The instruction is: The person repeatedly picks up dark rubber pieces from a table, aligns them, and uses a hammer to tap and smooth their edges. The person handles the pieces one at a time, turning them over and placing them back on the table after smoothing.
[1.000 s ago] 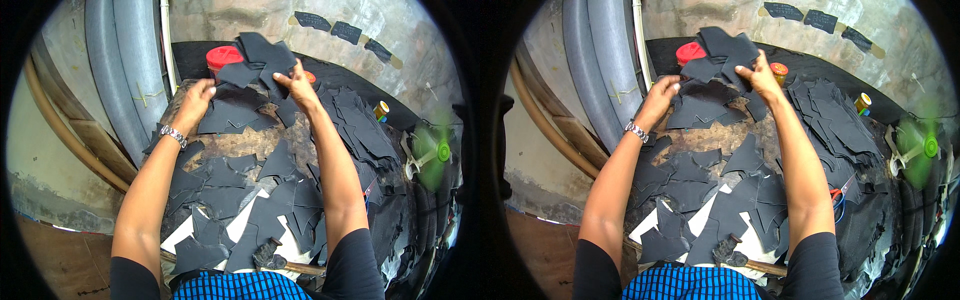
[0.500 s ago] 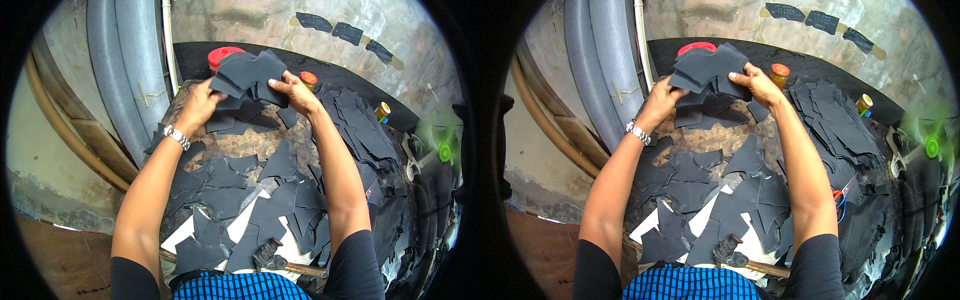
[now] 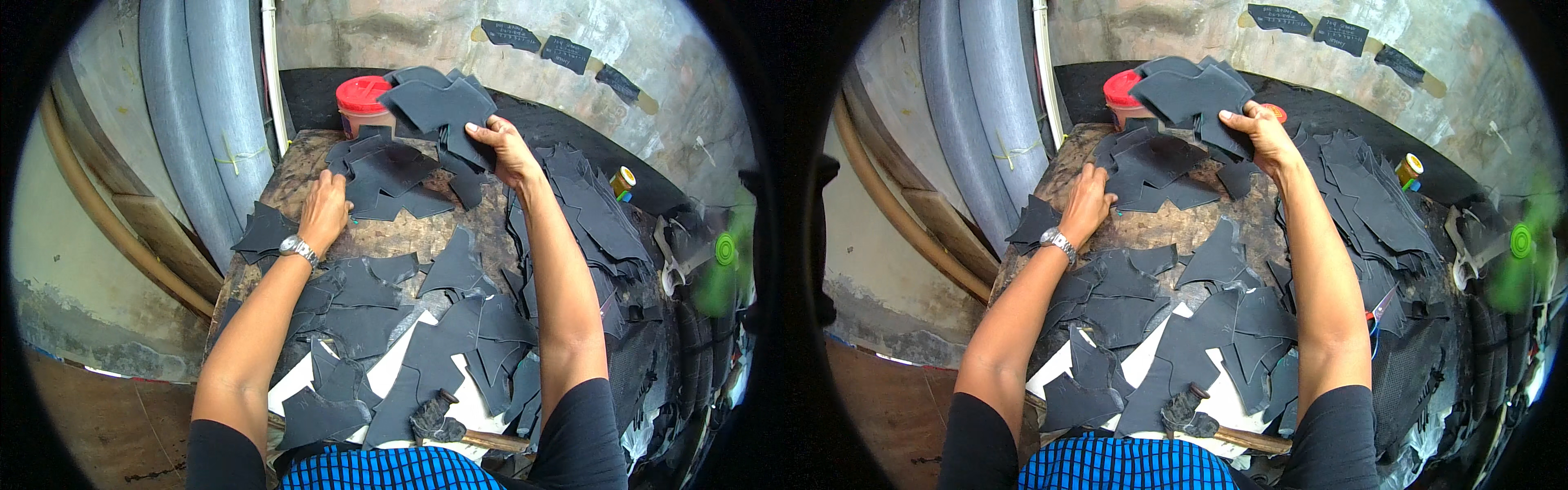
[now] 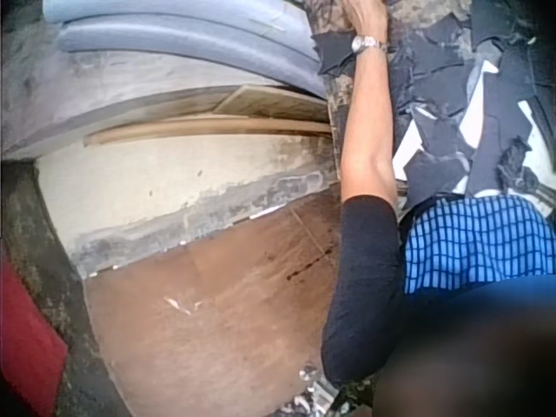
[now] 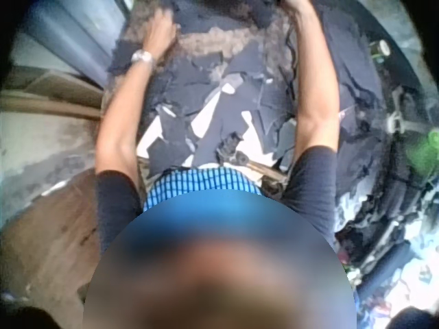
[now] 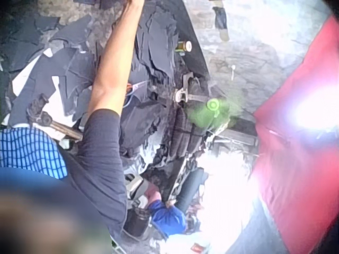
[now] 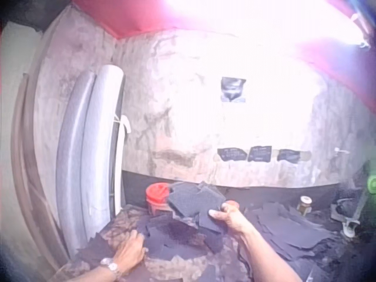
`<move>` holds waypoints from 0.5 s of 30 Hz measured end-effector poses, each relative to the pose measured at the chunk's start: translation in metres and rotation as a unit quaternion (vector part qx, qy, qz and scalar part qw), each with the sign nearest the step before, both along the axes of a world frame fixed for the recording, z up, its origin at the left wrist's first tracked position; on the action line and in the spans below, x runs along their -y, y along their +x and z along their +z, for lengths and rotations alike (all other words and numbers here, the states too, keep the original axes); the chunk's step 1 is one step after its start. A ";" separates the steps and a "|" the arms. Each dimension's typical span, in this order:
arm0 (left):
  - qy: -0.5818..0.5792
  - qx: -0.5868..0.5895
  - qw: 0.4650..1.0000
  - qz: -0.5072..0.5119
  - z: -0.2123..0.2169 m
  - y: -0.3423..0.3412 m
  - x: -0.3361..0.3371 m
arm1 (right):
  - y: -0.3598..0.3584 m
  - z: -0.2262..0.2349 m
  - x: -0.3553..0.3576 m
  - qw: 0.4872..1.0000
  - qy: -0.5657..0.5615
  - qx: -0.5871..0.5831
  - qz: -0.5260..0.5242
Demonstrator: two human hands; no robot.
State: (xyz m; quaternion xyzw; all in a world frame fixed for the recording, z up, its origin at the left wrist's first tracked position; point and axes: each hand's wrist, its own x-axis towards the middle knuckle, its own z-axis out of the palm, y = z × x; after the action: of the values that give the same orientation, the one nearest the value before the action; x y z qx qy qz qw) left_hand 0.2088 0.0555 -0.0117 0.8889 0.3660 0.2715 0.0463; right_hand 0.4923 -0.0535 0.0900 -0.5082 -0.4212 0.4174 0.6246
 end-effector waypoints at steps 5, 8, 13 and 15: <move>-0.190 0.206 0.951 -0.129 0.051 0.020 -0.020 | -0.009 0.000 -0.004 0.997 0.013 0.036 0.073; -0.236 0.278 0.893 -0.264 0.074 0.023 -0.041 | -0.013 0.003 -0.012 0.995 0.042 0.065 0.065; -0.180 0.149 0.970 -0.061 0.043 0.009 -0.042 | -0.006 0.010 -0.017 0.997 0.068 -0.010 -0.044; -0.028 -0.010 0.999 -0.014 0.014 0.001 -0.026 | -0.001 0.008 -0.014 0.993 0.076 -0.040 -0.075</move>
State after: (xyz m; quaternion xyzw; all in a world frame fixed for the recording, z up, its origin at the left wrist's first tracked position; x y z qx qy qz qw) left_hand 0.2099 0.0820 0.0021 0.8950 0.3617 0.2511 0.0716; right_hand 0.4911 -0.0394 0.0979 -0.4719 -0.3874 0.3563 0.7073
